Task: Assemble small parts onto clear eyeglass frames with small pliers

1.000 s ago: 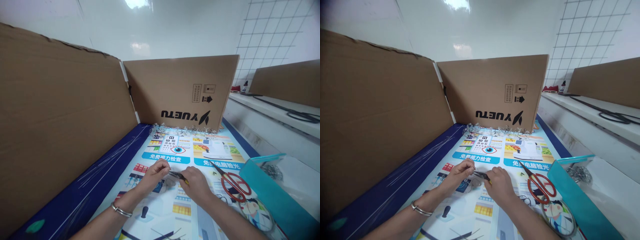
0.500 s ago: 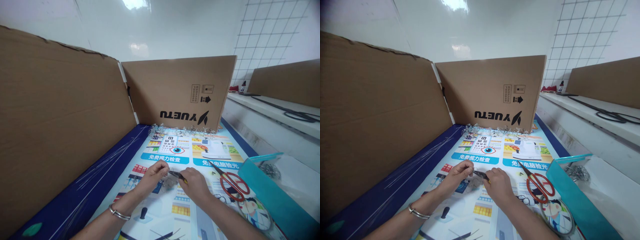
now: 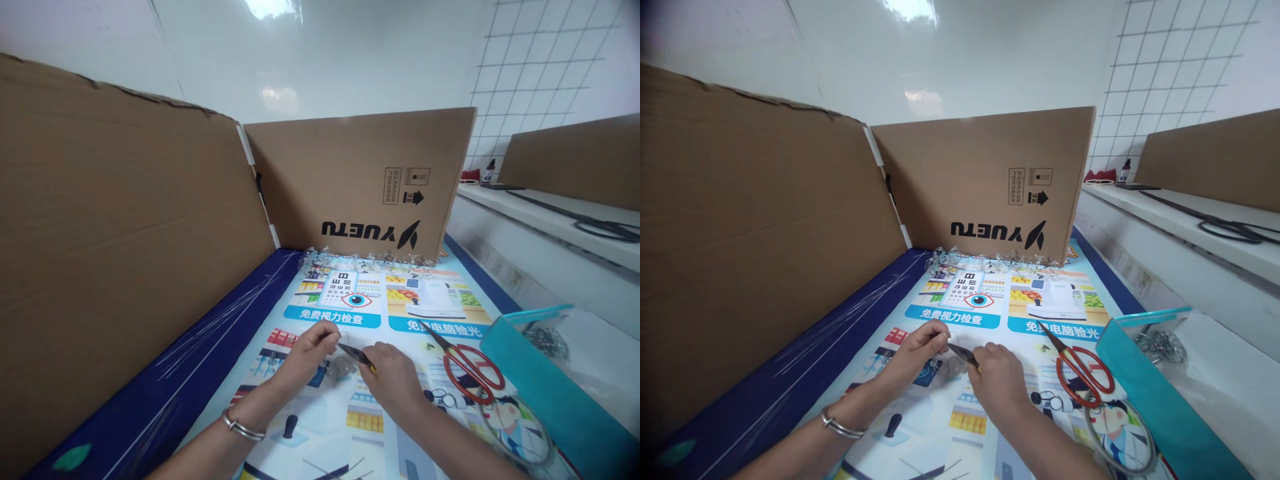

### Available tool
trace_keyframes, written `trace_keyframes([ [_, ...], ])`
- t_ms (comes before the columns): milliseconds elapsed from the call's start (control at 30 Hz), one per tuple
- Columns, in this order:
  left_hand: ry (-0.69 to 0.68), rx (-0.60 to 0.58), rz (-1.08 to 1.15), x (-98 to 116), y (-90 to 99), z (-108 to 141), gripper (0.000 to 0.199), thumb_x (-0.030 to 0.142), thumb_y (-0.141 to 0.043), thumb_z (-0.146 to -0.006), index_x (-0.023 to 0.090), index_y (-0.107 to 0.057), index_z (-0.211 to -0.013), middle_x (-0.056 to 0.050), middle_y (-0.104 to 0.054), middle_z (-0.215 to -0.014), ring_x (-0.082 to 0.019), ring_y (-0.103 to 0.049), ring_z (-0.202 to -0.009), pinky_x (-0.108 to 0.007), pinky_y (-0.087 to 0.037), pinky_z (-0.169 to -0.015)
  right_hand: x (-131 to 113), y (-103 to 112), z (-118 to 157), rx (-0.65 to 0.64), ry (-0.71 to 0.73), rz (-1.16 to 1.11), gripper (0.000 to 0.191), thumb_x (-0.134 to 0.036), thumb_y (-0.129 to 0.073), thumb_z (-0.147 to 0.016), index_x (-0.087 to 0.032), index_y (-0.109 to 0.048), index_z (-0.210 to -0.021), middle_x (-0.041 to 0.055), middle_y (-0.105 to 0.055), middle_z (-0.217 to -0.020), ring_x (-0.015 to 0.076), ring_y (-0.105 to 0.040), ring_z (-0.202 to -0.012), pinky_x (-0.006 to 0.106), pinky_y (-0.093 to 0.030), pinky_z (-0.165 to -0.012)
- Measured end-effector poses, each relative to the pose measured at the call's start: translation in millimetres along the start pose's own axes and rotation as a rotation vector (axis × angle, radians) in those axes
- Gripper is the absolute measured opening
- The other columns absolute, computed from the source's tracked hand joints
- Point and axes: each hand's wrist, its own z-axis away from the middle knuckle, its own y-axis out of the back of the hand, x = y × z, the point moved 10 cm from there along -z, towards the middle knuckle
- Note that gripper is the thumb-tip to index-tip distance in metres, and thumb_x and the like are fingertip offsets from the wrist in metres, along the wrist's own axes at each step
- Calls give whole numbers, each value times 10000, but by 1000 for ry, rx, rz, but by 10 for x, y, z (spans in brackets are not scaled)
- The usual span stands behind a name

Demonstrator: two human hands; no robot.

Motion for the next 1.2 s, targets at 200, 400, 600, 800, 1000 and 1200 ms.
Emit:
trace_keyframes([
  [200,-23,7,-39,45,-30,13,176,336,-445,-836,181,-503,-775,19,-487,-640,-103,-455,-611,-228,-374,-603,65,-41,19,-24,-49,-32,135,-304,-473,-809,-217,-567,-767,5,-587,-785,140,-526,-738,228,-317,-618],
  [400,-24,17,-48,64,-34,12,189,346,-442,-839,180,-510,-780,-9,-532,-715,-118,-487,-682,-239,-378,-640,106,-39,19,-37,-68,-38,140,-301,-463,-814,-222,-573,-781,1,-596,-791,139,-534,-734,229,-313,-606],
  [600,-34,38,-76,62,-28,6,208,360,-445,-833,172,-516,-777,-5,-527,-706,-117,-470,-671,-227,-372,-622,111,-47,20,-52,-76,-40,131,-296,-473,-804,-218,-573,-770,4,-601,-788,143,-541,-736,231,-308,-603],
  [800,-163,134,-178,165,89,-4,152,301,-476,-821,171,-543,-777,-33,-516,-826,-144,-475,-793,-259,-383,-734,133,-42,23,-52,-92,-54,148,-297,-461,-805,-222,-575,-749,2,-601,-762,141,-542,-714,230,-295,-580],
  [1000,-340,210,-383,364,136,66,92,238,-513,-796,190,-591,-796,-53,-505,-871,-181,-475,-888,-313,-372,-828,131,-37,21,-68,-105,-48,144,-297,-467,-802,-218,-575,-751,6,-603,-770,142,-554,-718,228,-296,-575],
  [1200,-513,128,-541,500,-20,176,114,143,-506,-789,206,-569,-860,-52,-538,-835,-176,-494,-819,-309,-386,-756,138,-35,17,-66,-103,-37,134,-280,-464,-799,-215,-566,-741,3,-605,-776,141,-551,-724,228,-292,-576],
])
